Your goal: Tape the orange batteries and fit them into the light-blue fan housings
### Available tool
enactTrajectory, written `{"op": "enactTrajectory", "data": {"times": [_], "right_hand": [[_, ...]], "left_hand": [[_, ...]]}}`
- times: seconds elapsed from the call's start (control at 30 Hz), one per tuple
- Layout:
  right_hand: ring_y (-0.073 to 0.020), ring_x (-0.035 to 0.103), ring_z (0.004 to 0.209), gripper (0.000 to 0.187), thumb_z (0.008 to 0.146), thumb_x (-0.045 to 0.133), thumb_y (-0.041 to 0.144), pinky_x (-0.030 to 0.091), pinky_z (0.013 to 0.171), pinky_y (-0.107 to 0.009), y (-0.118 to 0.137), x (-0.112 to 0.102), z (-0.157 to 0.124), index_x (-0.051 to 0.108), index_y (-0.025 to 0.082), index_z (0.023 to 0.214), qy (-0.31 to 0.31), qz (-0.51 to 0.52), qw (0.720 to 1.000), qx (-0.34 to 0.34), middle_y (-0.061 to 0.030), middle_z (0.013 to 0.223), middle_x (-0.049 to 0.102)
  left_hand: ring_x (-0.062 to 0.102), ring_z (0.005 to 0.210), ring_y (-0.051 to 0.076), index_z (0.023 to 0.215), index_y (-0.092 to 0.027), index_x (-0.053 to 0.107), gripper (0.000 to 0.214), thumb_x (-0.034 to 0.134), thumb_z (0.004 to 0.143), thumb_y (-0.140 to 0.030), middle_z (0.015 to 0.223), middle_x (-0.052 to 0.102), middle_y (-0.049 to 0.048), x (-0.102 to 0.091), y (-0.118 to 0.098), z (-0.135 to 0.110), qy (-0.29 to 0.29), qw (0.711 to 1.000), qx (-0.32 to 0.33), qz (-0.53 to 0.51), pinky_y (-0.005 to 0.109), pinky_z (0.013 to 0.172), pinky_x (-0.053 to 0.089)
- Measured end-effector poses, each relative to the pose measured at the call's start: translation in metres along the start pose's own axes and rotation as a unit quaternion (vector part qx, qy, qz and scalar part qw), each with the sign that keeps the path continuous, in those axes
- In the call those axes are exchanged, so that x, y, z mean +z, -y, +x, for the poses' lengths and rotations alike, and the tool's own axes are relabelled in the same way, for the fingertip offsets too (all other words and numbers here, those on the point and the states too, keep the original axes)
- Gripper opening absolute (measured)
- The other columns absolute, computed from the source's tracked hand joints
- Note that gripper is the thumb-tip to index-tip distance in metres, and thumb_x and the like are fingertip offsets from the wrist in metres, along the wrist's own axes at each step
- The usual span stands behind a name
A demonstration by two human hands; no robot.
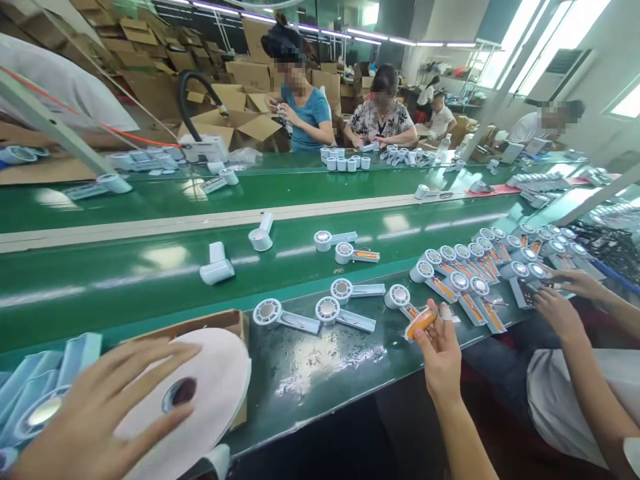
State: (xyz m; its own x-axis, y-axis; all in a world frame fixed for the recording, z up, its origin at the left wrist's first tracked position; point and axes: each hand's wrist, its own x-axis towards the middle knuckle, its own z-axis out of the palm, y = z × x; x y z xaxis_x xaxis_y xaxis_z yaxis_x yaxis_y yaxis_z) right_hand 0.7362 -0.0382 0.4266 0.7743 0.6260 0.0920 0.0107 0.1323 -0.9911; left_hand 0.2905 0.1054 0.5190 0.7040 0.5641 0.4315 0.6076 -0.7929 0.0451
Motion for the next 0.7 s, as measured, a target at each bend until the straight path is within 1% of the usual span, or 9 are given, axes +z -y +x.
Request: {"op": "enactTrajectory", "data": {"times": [0.07,0.1,0.2,0.27,0.33,0.43,0.53,0.6,0.7], "right_hand": [[-0.0305,0.066,0.13,0.082,0.081,0.087,0.04,0.062,0.1,-0.044,-0.003,-0.012,0.002,0.053,0.033,0.156,0.017,-0.026,1.0,0.005,-0.0145,0.159,0.054],[-0.0309,0.067,0.128,0.078,0.081,0.087,0.04,0.064,0.097,-0.043,-0.002,-0.014,0.004,0.058,0.031,0.153,0.029,-0.033,0.999,0.007,-0.0145,0.157,0.056],[-0.0295,0.074,0.114,0.07,0.081,0.088,0.041,0.067,0.091,-0.042,0.005,-0.014,0.014,0.065,0.027,0.145,0.053,-0.047,0.997,0.009,-0.0141,0.149,0.063],[-0.0282,0.075,0.111,0.067,0.082,0.088,0.04,0.068,0.09,-0.041,0.008,-0.017,0.019,0.067,0.027,0.144,0.047,-0.052,0.998,0.002,-0.0126,0.146,0.066],[-0.0275,0.075,0.11,0.063,0.081,0.088,0.036,0.068,0.089,-0.037,0.009,-0.025,0.023,0.069,0.028,0.14,0.045,-0.058,0.997,-0.002,-0.0117,0.145,0.067],[-0.0275,0.077,0.104,0.057,0.08,0.09,0.033,0.068,0.085,-0.035,0.01,-0.041,0.032,0.073,0.028,0.134,0.061,-0.06,0.996,0.002,-0.0135,0.143,0.068],[-0.0288,0.078,0.104,0.055,0.081,0.089,0.03,0.069,0.085,-0.038,0.018,-0.039,0.046,0.072,0.027,0.134,0.094,-0.037,0.995,0.002,-0.0156,0.14,0.07],[-0.0289,0.079,0.102,0.052,0.083,0.088,0.029,0.069,0.083,-0.04,0.027,-0.02,0.061,0.071,0.027,0.132,0.134,-0.018,0.991,-0.007,-0.0159,0.133,0.073],[-0.0276,0.08,0.098,0.048,0.082,0.088,0.03,0.069,0.083,-0.041,0.037,0.036,0.089,0.07,0.025,0.126,0.204,-0.003,0.978,-0.036,-0.0128,0.121,0.079]], "left_hand": [[0.065,0.11,0.031,0.133,-0.031,0.069,0.039,0.055,0.1,-0.047,0.117,0.075,0.007,0.018,-0.005,0.076,0.042,0.998,0.045,-0.004,0.046,0.1,0.049],[0.065,0.108,0.031,0.127,-0.027,0.072,0.035,0.05,0.103,-0.041,0.114,0.075,0.0099,0.035,-0.01,0.118,0.08,0.996,0.035,0.015,0.045,0.097,0.048],[0.061,0.116,0.033,0.112,-0.014,0.076,0.03,0.048,0.102,-0.022,0.113,0.073,0.0198,0.1,-0.027,0.239,0.249,0.966,0.008,0.069,0.045,0.099,0.043],[0.058,0.123,0.035,0.115,-0.012,0.075,0.027,0.056,0.1,-0.025,0.123,0.07,0.0228,0.144,-0.035,0.298,0.279,0.957,-0.004,0.073,0.045,0.1,0.042],[0.061,0.12,0.035,0.116,-0.013,0.075,0.027,0.06,0.098,-0.025,0.123,0.071,0.0232,0.178,-0.037,0.335,0.307,0.948,-0.027,0.074,0.044,0.098,0.044],[0.068,0.11,0.032,0.119,-0.015,0.076,0.03,0.063,0.094,-0.023,0.122,0.071,0.0231,0.206,-0.021,0.355,0.351,0.933,-0.053,0.067,0.042,0.092,0.049],[0.069,0.108,0.033,0.116,-0.016,0.078,0.034,0.072,0.083,-0.021,0.121,0.072,0.0219,0.211,0.005,0.347,0.389,0.918,-0.055,0.057,0.041,0.092,0.052],[0.068,0.108,0.034,0.11,-0.014,0.079,0.035,0.076,0.076,-0.019,0.118,0.073,0.022,0.208,0.021,0.334,0.409,0.91,-0.055,0.051,0.041,0.092,0.053],[0.068,0.107,0.031,0.102,-0.017,0.081,0.028,0.074,0.076,-0.019,0.113,0.076,0.0174,0.199,0.035,0.315,0.426,0.903,-0.042,0.031,0.038,0.094,0.053]]}}
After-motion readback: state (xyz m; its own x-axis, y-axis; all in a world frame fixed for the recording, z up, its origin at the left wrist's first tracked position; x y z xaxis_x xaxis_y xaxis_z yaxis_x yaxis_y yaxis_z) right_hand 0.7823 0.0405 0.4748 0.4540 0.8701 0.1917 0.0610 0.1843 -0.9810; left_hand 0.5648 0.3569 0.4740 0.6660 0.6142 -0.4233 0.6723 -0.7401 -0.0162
